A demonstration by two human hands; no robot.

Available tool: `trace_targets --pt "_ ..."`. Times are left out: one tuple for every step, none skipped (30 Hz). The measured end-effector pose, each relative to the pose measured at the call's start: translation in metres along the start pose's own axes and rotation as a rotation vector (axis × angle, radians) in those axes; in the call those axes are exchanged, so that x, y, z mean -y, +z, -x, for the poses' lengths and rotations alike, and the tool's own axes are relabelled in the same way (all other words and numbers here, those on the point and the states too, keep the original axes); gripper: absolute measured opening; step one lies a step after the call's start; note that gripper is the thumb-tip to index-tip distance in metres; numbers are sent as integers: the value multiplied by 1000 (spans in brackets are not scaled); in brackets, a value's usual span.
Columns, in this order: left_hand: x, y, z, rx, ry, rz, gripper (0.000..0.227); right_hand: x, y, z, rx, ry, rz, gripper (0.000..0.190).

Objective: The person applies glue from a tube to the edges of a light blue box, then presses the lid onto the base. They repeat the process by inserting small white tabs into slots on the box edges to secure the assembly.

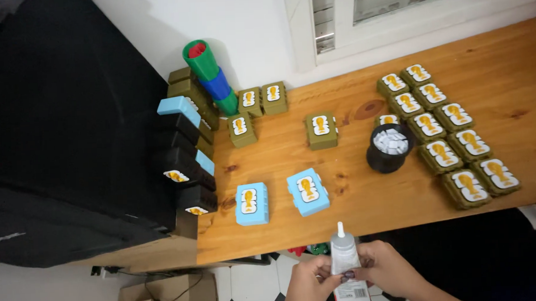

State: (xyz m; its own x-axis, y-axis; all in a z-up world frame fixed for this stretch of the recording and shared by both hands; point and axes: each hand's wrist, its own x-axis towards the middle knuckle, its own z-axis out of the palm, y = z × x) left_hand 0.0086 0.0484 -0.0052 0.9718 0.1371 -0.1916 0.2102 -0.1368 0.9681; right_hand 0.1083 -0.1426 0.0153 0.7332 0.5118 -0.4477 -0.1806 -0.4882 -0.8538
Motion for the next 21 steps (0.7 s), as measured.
trace_targets --pt "-3 -9 -2 2 0 3 9 2 5 -7 -2 2 2 16" --pt "-6 -19 -6 17 -25 13 9 4 10 -15 13 8 -69 16" --pt "-10 -29 -11 32 -51 22 9 6 15 -24 28 13 -140 15" --pt "2 -39 -18 37 -49 19 9 10 21 -33 23 11 -144 15" --pt "15 -49 -26 58 17 104 8 15 28 -41 48 17 -162 16" --pt "26 -62 -38 84 87 187 8 21 34 -53 68 17 -181 17" --pt "34 -77 -47 92 94 182 8 25 38 -63 59 11 -186 17" --pt "41 -92 -57 156 64 200 8 29 41 -74 118 -58 -175 16" --pt "48 -106 -67 220 33 219 12 32 44 -84 177 -127 -162 16" --pt "43 -123 -76 230 39 212 12 41 47 -93 166 -133 -167 16" --pt "37 -140 -85 295 61 130 16 50 50 -101 199 -138 -263 20" --pt "33 -154 -89 362 76 51 22 57 54 -106 233 -134 -361 27" --pt "12 -171 -89 375 75 47 22 62 63 -112 222 -133 -369 27" --pt "-9 -186 -90 401 57 31 24 69 71 -118 173 -49 -536 26" --pt "-30 -200 -91 426 40 13 27 74 77 -124 123 35 -704 27" --pt "-51 -217 -92 439 47 9 27 83 80 -127 109 30 -709 27" --pt "-71 -233 -93 411 275 -68 46 91 83 -130 67 110 -827 27" --pt "-90 -247 -91 382 493 -139 75 96 89 -129 25 200 -952 28" --pt "-86 -248 -100 401 491 -137 75 100 95 -131 11 203 -963 28" --pt "-82 -246 -107 395 636 -416 77 102 100 -130 -10 237 -997 33" --pt "-78 -243 -113 382 780 -696 80 105 106 -128 -30 272 -1032 39"
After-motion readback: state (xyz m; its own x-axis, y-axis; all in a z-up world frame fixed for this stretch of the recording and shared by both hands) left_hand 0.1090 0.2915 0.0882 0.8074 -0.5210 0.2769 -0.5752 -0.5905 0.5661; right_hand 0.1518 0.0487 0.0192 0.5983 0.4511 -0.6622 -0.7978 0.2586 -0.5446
